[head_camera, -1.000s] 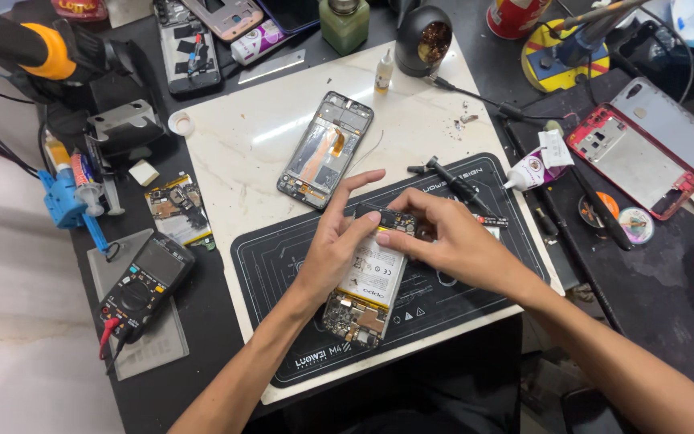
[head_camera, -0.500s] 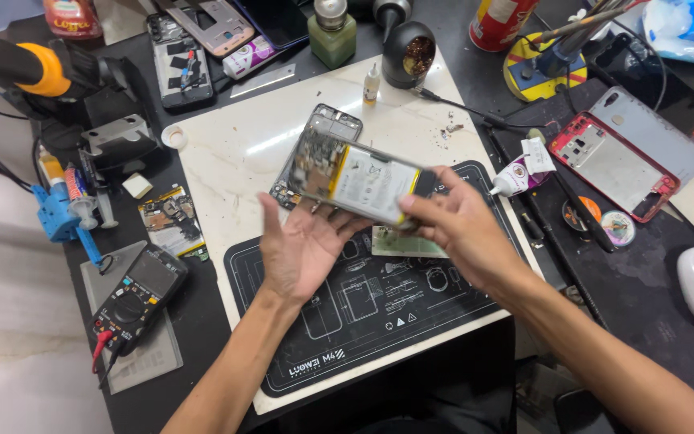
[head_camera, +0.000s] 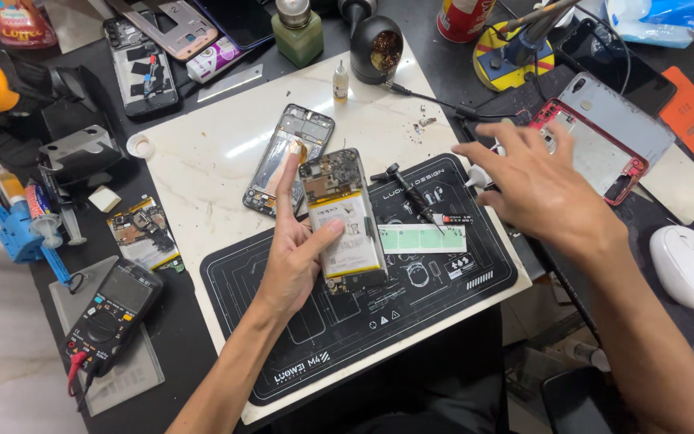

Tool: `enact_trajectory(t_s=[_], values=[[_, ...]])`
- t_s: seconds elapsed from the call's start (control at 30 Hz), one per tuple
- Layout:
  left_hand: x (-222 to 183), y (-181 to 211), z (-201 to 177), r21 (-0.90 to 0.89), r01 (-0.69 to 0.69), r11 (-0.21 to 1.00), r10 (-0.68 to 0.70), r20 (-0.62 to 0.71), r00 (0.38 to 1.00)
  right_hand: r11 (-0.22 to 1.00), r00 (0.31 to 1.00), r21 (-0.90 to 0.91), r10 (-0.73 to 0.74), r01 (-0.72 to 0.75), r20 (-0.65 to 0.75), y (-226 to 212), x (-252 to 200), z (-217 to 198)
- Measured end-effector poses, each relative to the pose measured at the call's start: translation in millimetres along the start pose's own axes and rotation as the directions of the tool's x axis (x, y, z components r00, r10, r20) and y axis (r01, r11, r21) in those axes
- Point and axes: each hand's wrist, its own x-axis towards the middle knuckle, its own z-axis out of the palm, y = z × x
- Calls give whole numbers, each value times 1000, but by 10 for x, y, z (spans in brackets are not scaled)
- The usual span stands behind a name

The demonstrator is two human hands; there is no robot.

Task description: The person installs a battery into a phone chassis, connects the battery ribbon cable, and then places the motherboard and a green internal component into the frame before snapping on the back cover.

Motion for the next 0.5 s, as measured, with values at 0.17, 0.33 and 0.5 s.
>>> enact_trajectory(t_s=[0.17,0.33,0.5], values=[[-28,-38,16,16,-28,999,27,61,998,991,999,-131,8,-15,-49,149,82,152],[-58,-194,-111,143,-1,990,-10,77,997,961,1000,276,13,-12,-2,71,105,-70],[-57,-219,-133,146,66,987,-92,186,978,626,999,779,-16,-18,36,-515,3,16]])
